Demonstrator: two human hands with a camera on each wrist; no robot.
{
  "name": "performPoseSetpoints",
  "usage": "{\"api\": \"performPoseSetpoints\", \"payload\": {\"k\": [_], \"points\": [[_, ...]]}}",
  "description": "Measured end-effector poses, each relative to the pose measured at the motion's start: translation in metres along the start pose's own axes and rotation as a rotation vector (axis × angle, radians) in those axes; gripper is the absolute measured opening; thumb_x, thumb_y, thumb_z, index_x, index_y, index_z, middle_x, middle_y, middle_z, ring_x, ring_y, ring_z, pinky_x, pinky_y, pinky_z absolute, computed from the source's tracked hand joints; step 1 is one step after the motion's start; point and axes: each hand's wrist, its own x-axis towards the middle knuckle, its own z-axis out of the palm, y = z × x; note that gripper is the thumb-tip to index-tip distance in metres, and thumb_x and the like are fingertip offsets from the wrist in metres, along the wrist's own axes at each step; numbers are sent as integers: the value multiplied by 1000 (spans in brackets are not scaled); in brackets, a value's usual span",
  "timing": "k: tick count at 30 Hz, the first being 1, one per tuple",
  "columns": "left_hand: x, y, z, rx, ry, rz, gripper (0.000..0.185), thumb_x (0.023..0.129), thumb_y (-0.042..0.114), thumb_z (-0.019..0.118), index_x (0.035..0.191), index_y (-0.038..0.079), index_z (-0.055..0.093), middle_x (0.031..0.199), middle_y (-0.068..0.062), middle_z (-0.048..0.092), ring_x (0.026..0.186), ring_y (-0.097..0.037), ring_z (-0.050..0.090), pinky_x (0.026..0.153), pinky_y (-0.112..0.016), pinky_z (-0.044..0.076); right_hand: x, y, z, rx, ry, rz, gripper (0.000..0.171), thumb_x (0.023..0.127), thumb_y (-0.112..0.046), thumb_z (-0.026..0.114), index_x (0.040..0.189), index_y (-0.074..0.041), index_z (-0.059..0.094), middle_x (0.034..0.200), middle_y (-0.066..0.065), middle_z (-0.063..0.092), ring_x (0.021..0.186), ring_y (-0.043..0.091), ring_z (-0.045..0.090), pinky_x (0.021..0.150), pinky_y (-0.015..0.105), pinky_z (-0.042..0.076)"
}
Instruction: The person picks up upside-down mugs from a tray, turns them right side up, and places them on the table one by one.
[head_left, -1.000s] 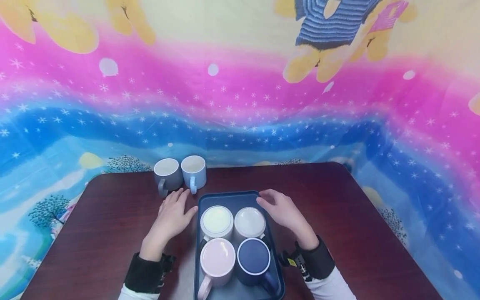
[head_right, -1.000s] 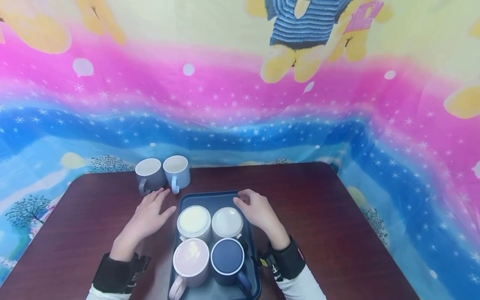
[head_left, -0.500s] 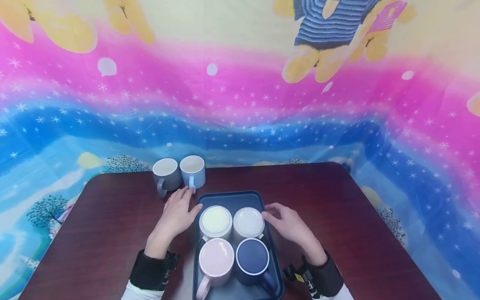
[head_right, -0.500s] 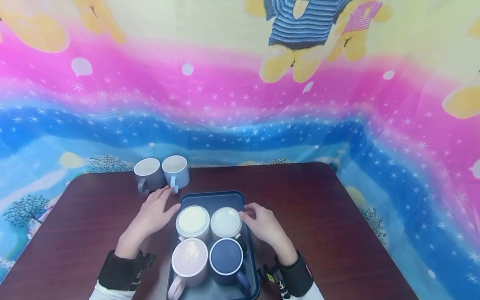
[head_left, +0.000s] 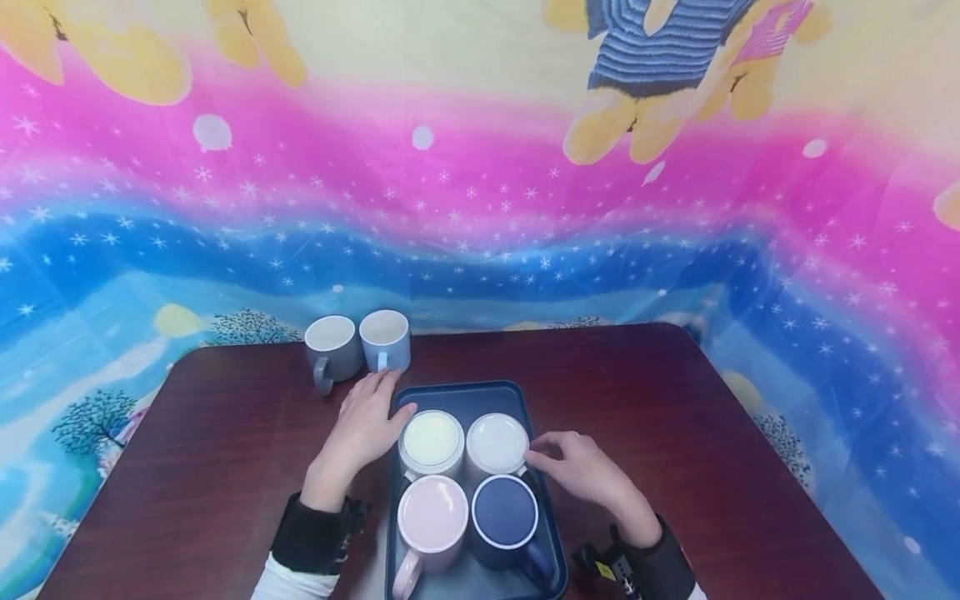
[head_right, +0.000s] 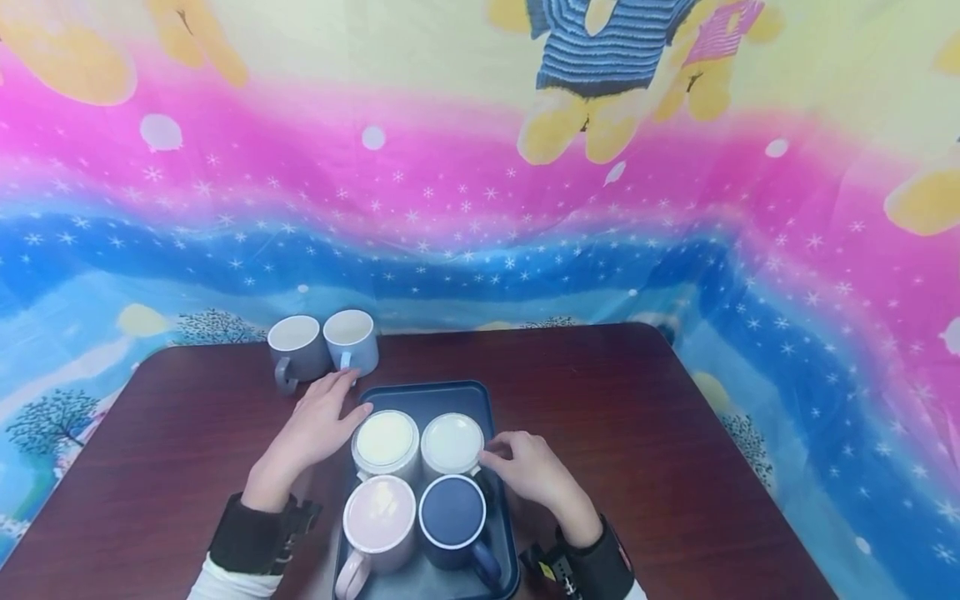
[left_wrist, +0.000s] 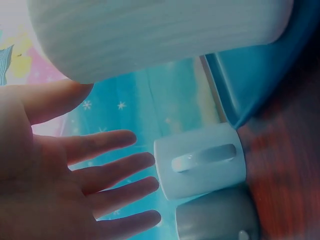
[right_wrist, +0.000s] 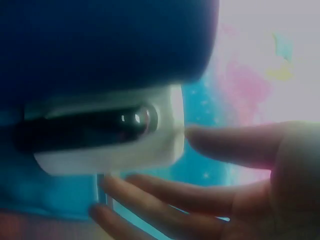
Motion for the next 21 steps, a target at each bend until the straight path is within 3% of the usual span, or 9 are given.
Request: {"api": "performPoseSetpoints", "payload": {"k": [9, 13, 21], "points": [[-1, 5, 0, -6, -4, 3, 63, 92, 29, 59, 142, -1, 37, 146, -26, 36, 138, -44, 27, 110, -62, 22, 6, 10, -2, 8, -165, -59, 29, 82, -34, 70, 91, -7, 73, 85, 1, 70, 75, 13, 59, 64, 31, 49], [-2, 3, 0, 1, 2, 1, 62, 92, 29, 59, 141, -2, 38, 145, -26, 38, 137, -44, 29, 110, -62, 23, 8, 9, -1, 19, -185, -72, 23, 81, -30, 72, 86, -8, 73, 77, -1, 68, 67, 11, 54, 58, 28, 46], [-3, 3, 0, -7, 1, -5, 63, 92, 29, 59, 142, -2, 37, 145, -26, 37, 138, -45, 27, 110, -62, 22, 9, 6, 2, -3, -197, -146, 15, 85, -21, 68, 72, -12, 70, 57, -8, 45, 49, 7, 37, 46, 21, 32]]}}
